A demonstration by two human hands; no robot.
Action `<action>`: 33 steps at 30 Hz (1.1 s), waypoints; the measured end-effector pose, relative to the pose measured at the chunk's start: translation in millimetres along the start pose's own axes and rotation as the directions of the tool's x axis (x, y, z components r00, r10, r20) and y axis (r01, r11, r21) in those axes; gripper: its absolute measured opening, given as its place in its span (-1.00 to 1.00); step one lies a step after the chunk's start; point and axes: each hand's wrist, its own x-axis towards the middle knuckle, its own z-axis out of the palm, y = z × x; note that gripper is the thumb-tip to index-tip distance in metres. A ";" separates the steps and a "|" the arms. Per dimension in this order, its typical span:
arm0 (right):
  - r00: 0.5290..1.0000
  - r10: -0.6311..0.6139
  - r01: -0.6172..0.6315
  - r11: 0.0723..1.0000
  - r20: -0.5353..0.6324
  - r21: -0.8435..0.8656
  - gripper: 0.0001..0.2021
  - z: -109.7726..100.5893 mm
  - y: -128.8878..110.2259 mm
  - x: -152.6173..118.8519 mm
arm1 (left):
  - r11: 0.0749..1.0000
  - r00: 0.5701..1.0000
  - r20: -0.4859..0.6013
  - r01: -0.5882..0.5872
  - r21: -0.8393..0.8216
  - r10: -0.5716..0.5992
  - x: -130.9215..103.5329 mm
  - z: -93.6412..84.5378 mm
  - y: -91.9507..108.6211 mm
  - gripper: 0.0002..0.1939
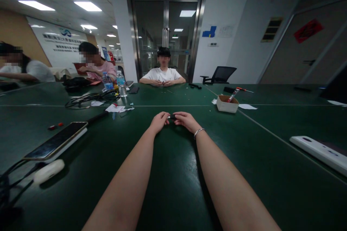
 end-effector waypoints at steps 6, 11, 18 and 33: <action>1.000 -0.008 0.008 1.000 0.010 -0.009 -0.88 -1.7 0.9 1.6 | 1.000 1.000 -0.013 -0.010 0.001 0.010 -1.1 0.9 1.7 -0.71; 1.000 0.008 -0.008 1.000 0.006 -0.023 -0.87 -1.1 0.9 2.2 | 0.999 0.999 -0.035 -0.017 0.034 0.018 -3.0 0.2 3.5 -0.74; 1.000 0.020 -0.020 0.999 0.007 -0.043 -0.87 0.2 -1.2 0.5 | 0.997 0.999 -0.035 -0.033 0.067 0.036 -3.1 -1.3 3.1 -0.74; 1.000 0.025 -0.025 0.999 -0.003 -0.046 -0.90 1.5 -0.6 1.7 | 0.996 0.998 -0.035 -0.058 0.071 0.061 0.1 0.8 -3.1 -0.73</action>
